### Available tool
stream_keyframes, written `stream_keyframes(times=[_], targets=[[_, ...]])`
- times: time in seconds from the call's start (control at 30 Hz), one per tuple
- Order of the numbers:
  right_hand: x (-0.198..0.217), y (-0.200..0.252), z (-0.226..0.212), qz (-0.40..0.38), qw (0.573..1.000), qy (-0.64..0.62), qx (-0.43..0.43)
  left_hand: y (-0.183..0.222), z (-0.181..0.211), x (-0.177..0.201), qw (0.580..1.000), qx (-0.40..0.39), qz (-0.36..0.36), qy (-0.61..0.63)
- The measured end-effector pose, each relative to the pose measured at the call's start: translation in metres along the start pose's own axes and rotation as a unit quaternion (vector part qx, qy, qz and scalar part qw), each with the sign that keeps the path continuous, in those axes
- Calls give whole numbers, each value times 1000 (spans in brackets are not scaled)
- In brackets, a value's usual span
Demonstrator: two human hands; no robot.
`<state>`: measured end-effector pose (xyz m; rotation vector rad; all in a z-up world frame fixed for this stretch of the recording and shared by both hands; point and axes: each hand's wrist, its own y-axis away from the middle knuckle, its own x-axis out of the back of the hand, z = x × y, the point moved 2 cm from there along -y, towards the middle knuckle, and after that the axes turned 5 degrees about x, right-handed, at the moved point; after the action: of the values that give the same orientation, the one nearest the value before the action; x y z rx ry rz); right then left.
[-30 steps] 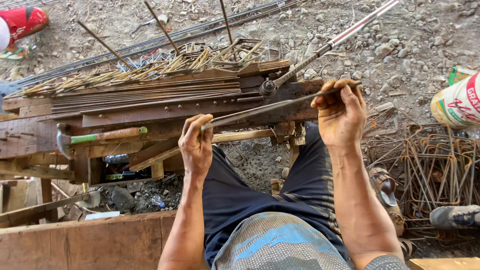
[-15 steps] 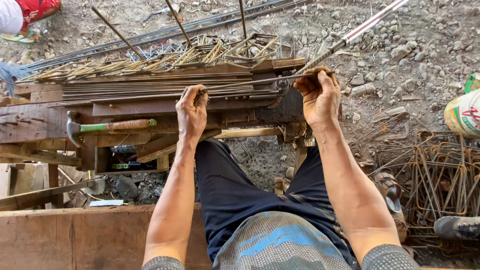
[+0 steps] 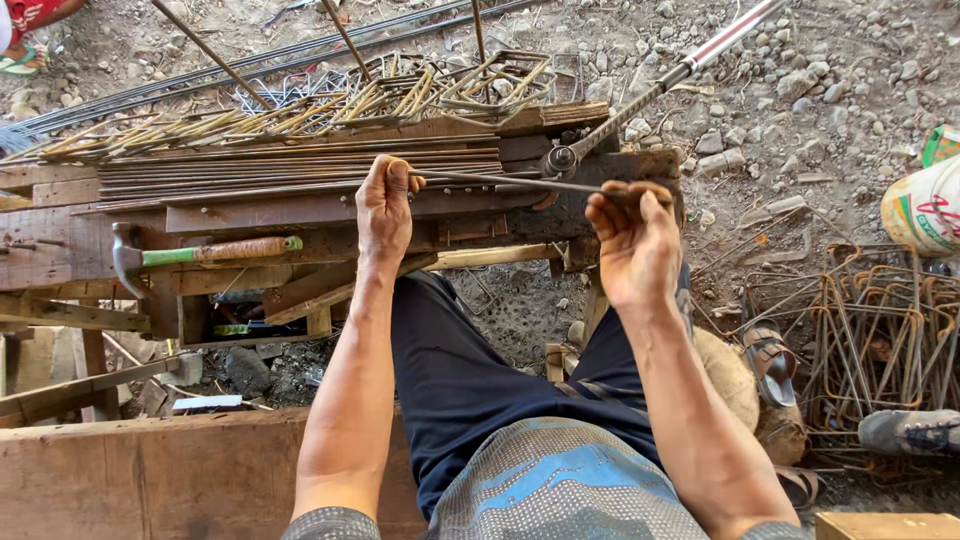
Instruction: The person sits on the ground and uses a manual metal bending machine to bend thin metal rods into rectangular shapes. They insert the rods into the machine, rotate a crank to bend them, and then remove the finished pieces.
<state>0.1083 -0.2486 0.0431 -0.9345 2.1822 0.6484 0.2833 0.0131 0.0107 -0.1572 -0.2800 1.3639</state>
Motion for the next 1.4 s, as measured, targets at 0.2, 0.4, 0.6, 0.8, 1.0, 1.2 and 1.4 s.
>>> stream_keyframes(times=[0.2,0.4,0.6,0.8,1.0,1.2,1.4], targets=[[6,-17,-3,-45,999,17,-5,13,13,7,997,-26,-20,-66],[13,-34,-2,-49,998,25,-16,24,35,-5,998,-65,-4,6],[20,-21,1,-35,999,25,-14,31,38,-4,996,-82,-21,7],[35,-6,5,-42,999,15,-15,30,32,-1,993,-118,-30,8],[48,43,18,2,1000,-27,-15,28,33,5,989,-135,-61,-2],[43,-20,9,-51,998,6,-24,28,37,3,991,-126,-55,-2],[42,-14,7,-63,997,12,-30,30,39,0,992,-116,-50,14]])
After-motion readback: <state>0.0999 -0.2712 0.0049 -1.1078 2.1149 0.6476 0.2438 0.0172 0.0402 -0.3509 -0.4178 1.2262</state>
